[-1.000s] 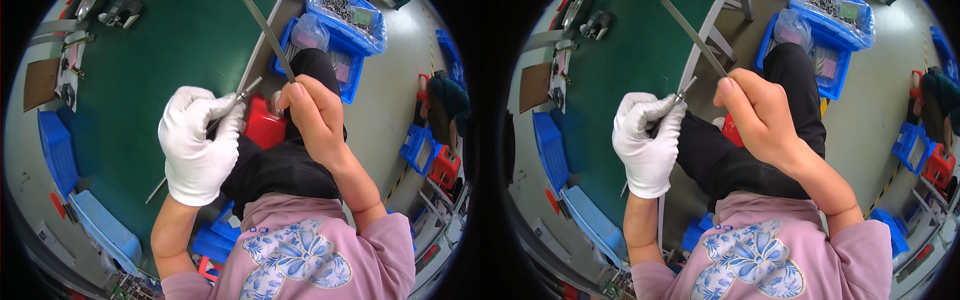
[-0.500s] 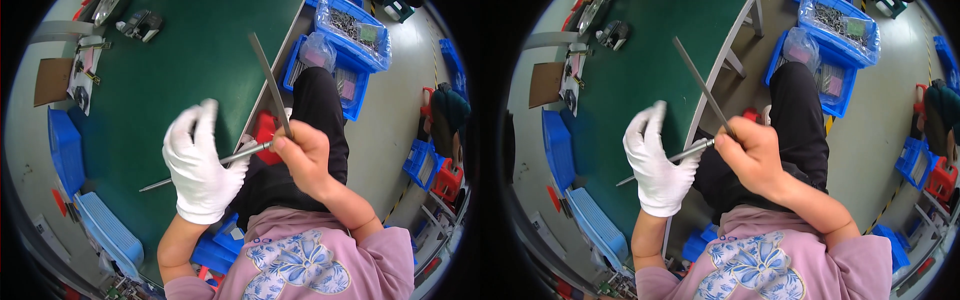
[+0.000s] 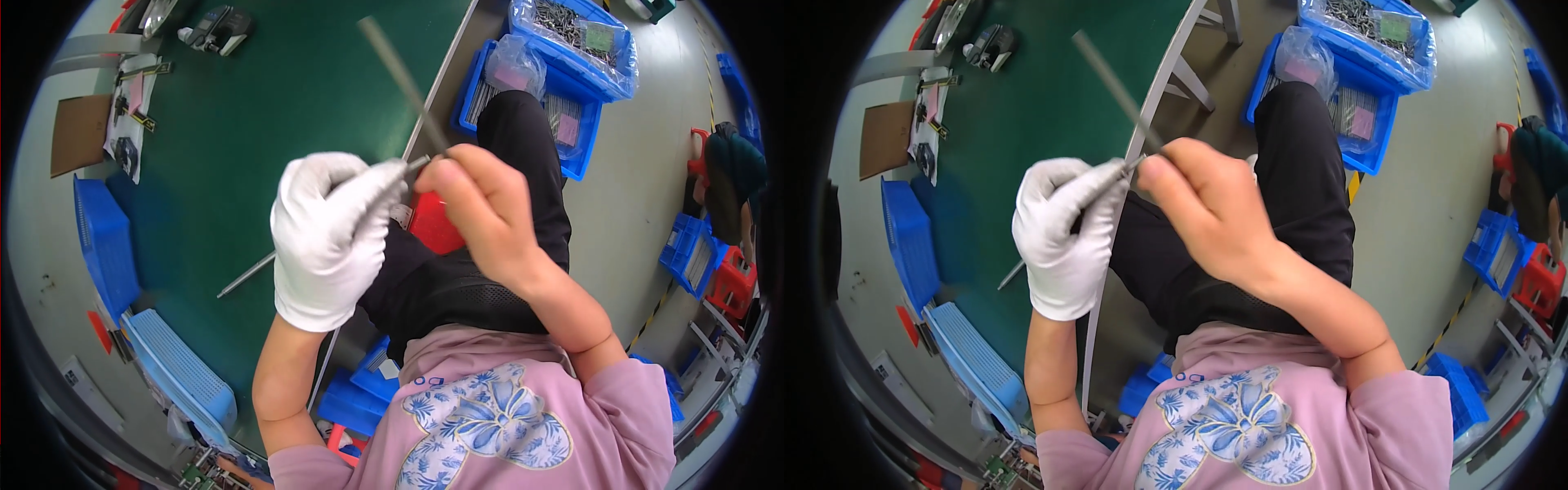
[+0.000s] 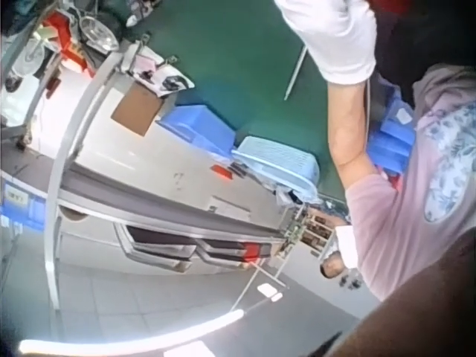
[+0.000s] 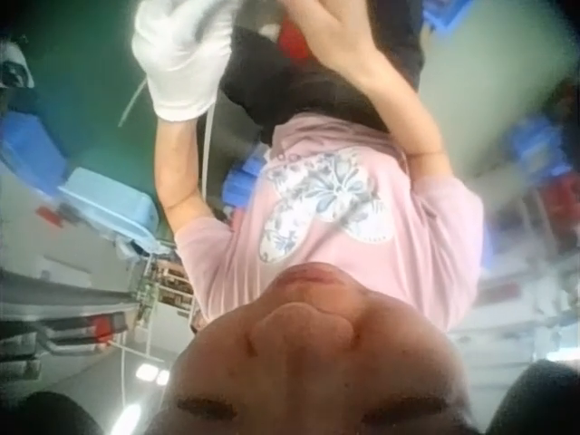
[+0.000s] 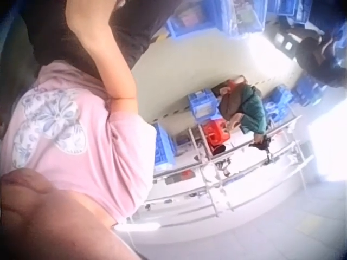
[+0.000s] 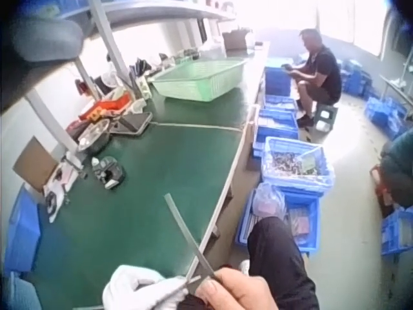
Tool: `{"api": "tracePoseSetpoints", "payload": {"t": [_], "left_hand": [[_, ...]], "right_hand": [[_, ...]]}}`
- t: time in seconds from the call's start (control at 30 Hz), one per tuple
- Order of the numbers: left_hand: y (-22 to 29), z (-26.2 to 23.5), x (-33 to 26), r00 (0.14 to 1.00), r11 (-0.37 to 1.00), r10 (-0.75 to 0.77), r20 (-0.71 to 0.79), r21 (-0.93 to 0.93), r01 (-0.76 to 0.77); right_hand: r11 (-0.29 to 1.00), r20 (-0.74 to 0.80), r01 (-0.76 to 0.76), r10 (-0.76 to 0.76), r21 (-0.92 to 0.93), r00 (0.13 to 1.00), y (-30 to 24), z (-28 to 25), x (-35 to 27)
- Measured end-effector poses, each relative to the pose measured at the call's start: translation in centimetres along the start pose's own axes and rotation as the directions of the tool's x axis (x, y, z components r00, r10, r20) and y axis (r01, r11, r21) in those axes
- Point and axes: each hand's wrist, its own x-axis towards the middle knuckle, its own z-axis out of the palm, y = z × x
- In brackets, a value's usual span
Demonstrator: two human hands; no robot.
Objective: Measuring a metal rod with a digital micrometer and filing its tip.
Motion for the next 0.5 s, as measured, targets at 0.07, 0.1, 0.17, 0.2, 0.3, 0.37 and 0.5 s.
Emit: {"api": "tracePoseSetpoints", "payload": {"t": [0.07,0.1,0.17,0.2,0.3,0.37,0.5], "left_hand": [[-0.2,0.3,-0.1,0.997,0.998,-0.052,-0.050,-0.045,0.050],[-0.3,0.3,-0.1,0.996,0.995,-0.071,-0.059,-0.073,0.067],[-0.2,0.1,0.1,0.997,0.996,-0.058,-0.045,-0.076,0.054],[-0.1,0.0,0.2,0.999,0.997,-0.037,-0.031,-0.076,0.034],[0.1,0.2,0.1,0.991,0.992,-0.092,-0.098,-0.095,0.083],[0.0,0.0,0.0,0.993,0.995,-0.086,-0.084,-0.064,0.081],[-0.2,-0.3,-0.1,1.000,1.000,-0.017,-0.024,0.008,0.018]], "right_hand": [[0.998,0.040,-0.059,0.060,-0.031,0.997,-0.8,-1.9,-1.2],[0.996,0.057,-0.082,0.083,-0.026,0.995,-0.9,-2.3,-2.0],[0.998,0.058,-0.002,0.006,-0.059,0.998,-0.6,-1.8,-3.3],[0.998,0.081,-0.024,0.028,-0.054,0.996,-0.7,-1.5,-3.6],[0.989,0.151,-0.113,0.127,-0.098,0.980,-0.6,-1.2,-3.7],[0.996,0.116,-0.045,0.053,-0.077,0.992,-0.3,-0.6,-3.6],[0.994,0.127,-0.032,0.045,-0.106,0.991,-0.4,-0.7,-3.5]]}}
